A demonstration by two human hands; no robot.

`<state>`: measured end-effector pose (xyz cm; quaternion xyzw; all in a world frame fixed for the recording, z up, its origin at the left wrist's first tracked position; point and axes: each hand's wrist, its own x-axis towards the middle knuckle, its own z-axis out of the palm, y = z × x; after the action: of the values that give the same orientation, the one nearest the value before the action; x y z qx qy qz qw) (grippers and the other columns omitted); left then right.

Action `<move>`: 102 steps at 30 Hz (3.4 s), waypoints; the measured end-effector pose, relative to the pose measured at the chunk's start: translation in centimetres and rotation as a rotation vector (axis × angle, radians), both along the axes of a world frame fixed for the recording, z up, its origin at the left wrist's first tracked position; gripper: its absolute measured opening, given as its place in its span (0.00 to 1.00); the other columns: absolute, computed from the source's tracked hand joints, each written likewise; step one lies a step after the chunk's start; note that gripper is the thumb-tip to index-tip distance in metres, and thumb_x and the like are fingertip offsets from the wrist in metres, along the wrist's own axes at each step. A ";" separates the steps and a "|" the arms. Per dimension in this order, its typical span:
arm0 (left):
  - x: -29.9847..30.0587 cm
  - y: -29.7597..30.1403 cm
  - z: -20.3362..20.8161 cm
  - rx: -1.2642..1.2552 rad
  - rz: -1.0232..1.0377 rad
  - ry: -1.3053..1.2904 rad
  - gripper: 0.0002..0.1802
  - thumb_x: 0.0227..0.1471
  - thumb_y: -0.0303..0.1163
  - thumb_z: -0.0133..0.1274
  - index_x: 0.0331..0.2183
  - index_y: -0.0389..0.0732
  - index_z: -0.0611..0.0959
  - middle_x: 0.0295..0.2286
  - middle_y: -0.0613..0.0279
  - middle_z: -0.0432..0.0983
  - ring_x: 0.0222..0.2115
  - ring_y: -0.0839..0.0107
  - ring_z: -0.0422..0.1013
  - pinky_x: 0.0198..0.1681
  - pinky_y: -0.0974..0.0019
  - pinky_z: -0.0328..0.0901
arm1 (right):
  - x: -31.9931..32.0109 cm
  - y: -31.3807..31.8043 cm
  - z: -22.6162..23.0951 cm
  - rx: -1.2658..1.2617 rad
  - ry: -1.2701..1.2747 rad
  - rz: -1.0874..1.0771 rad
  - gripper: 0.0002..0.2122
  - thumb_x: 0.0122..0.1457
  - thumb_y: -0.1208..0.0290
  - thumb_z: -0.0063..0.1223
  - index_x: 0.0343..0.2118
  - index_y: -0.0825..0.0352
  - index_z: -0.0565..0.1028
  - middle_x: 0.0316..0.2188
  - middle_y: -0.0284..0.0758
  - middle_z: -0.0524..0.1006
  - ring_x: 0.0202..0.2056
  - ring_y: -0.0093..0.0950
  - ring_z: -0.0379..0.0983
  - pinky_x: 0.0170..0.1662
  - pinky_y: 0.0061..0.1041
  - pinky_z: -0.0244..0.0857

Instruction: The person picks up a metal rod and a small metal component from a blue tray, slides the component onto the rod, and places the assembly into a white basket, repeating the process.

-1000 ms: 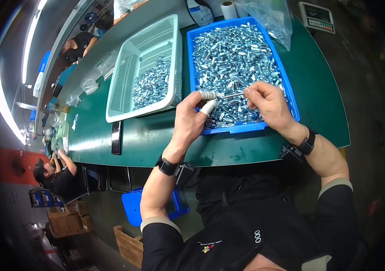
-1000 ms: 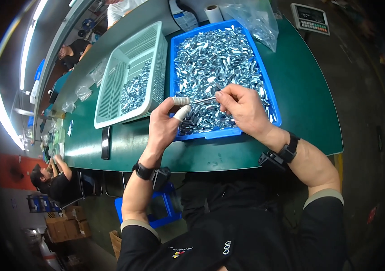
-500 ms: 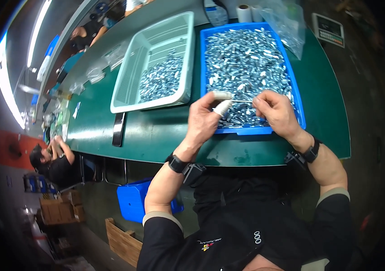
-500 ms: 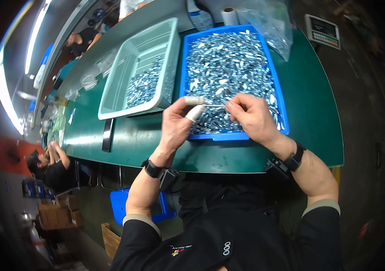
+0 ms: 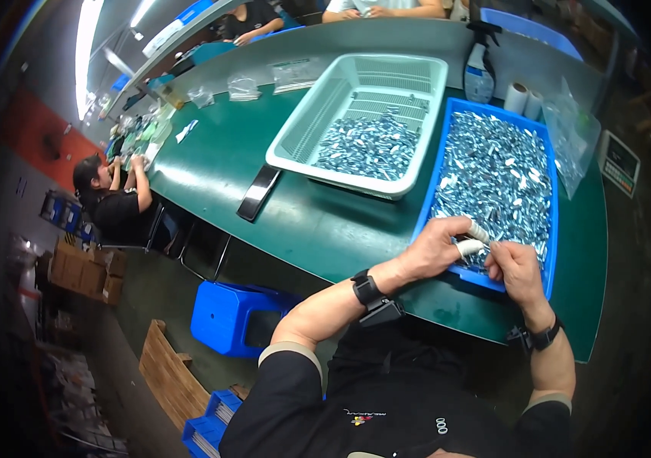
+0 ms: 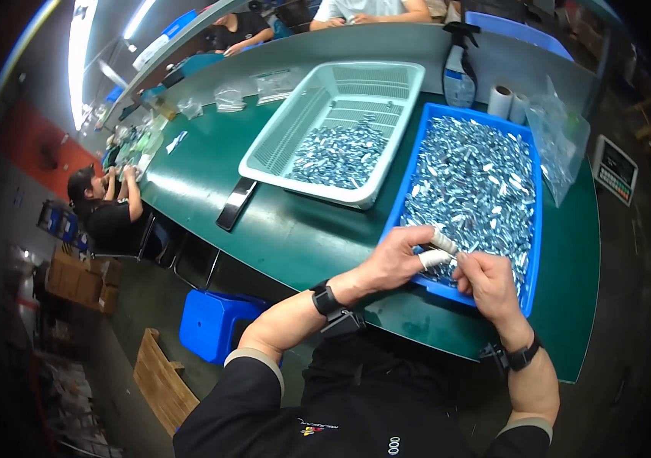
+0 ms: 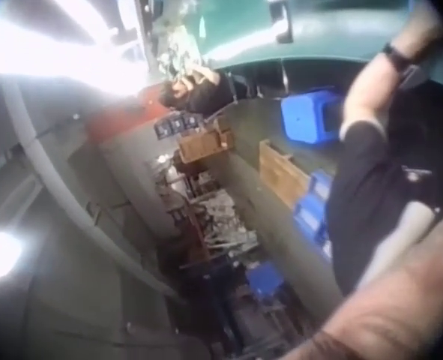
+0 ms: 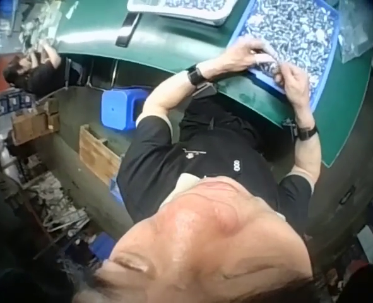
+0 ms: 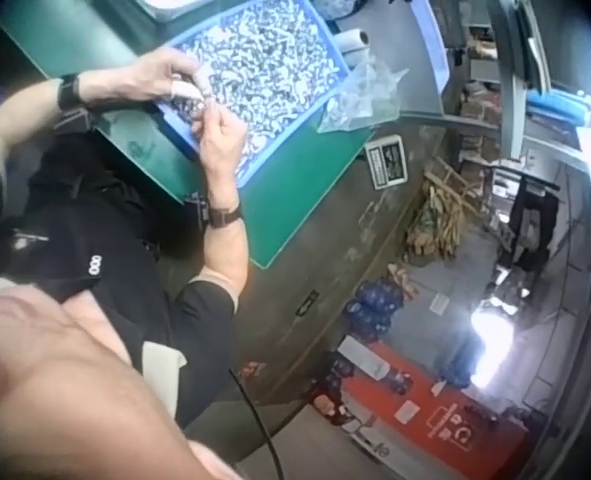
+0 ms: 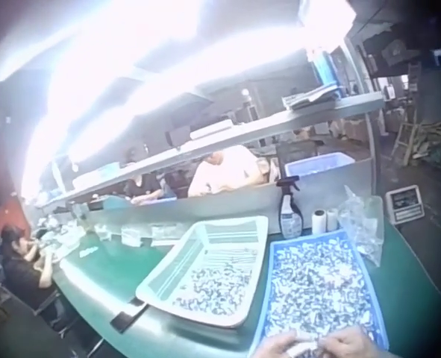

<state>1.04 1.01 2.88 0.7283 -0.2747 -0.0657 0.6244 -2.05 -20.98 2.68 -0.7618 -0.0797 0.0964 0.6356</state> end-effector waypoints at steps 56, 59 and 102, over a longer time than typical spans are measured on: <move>4.2 9.2 8.9 0.543 0.691 -0.942 0.19 0.48 0.28 0.64 0.44 0.38 0.81 0.39 0.50 0.77 0.40 0.51 0.73 0.46 0.54 0.68 | 0.9 0.7 0.5 0.185 -0.188 -0.293 0.15 0.70 0.62 0.49 0.27 0.65 0.74 0.17 0.23 0.68 0.19 0.11 0.60 0.23 0.15 0.51; 4.7 5.5 6.4 0.604 0.427 -0.867 0.17 0.48 0.29 0.65 0.43 0.40 0.83 0.38 0.53 0.79 0.41 0.53 0.74 0.44 0.56 0.69 | 1.1 -0.1 0.1 0.229 -0.124 -0.363 0.16 0.70 0.60 0.48 0.28 0.65 0.75 0.18 0.23 0.70 0.20 0.12 0.61 0.23 0.13 0.53; 0.9 0.4 -0.2 -0.316 0.140 0.436 0.11 0.59 0.28 0.59 0.43 0.36 0.79 0.36 0.55 0.83 0.36 0.70 0.79 0.41 0.71 0.73 | 0.3 -0.4 -0.4 0.217 -0.135 -0.222 0.14 0.69 0.63 0.52 0.29 0.67 0.76 0.20 0.26 0.74 0.23 0.13 0.67 0.28 0.15 0.61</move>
<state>1.97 1.43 2.70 0.6079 -0.0894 -0.1339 0.7775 -1.75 -21.38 2.25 -0.6974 -0.0473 -0.0350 0.7142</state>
